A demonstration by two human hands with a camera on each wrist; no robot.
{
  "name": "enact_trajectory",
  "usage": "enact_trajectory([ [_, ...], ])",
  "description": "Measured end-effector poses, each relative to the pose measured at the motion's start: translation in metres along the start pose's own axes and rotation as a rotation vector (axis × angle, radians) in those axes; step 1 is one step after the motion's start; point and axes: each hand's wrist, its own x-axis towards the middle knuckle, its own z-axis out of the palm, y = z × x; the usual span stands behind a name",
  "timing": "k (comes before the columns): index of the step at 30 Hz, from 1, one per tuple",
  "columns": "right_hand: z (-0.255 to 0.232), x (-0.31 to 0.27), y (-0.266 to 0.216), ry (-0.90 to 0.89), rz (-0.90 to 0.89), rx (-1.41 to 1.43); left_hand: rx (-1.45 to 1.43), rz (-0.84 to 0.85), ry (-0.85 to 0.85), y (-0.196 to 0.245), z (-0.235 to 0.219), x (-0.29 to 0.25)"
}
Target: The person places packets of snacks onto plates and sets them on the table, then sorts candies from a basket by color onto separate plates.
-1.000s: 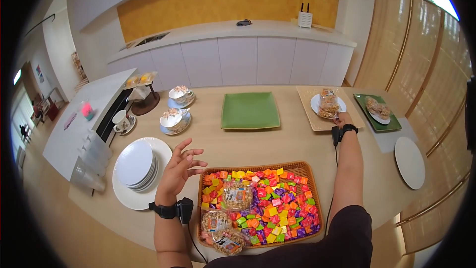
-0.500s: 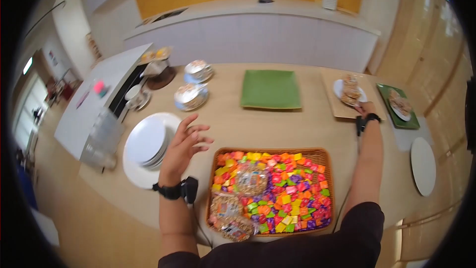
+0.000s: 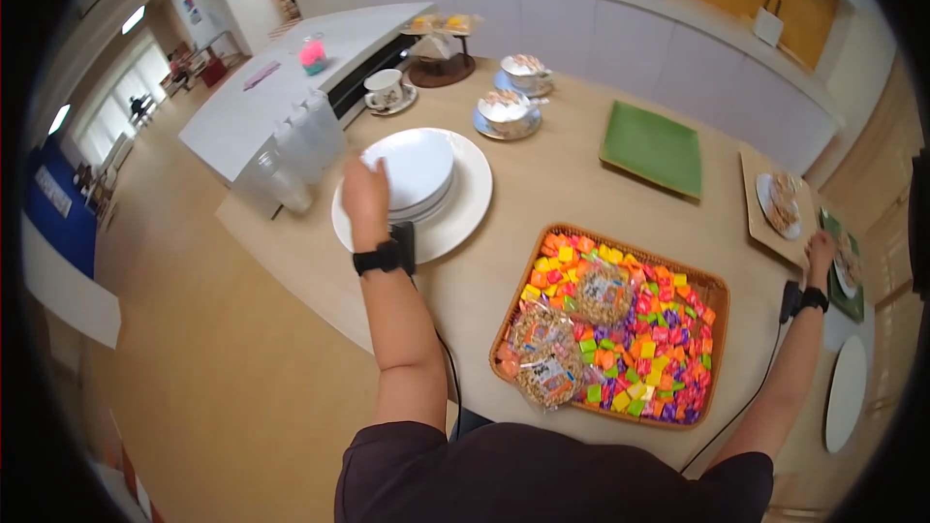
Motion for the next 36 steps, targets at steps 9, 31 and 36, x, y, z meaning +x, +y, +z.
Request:
enact_trajectory([
  [9,0.137,-0.291,-0.244,-0.876,-0.223,-0.121,0.213,-0.332,-0.178,-0.055,0.007,0.016],
  [31,0.192,-0.388,-0.298,-1.298,-0.472,-0.32,-0.369,-0.329,-0.1,-0.018,-0.028,0.014],
  [36,0.178,-0.383,-0.324,-1.144,-0.473,-0.14,-0.788,-0.186,-0.197,0.0,-0.019,0.011],
])
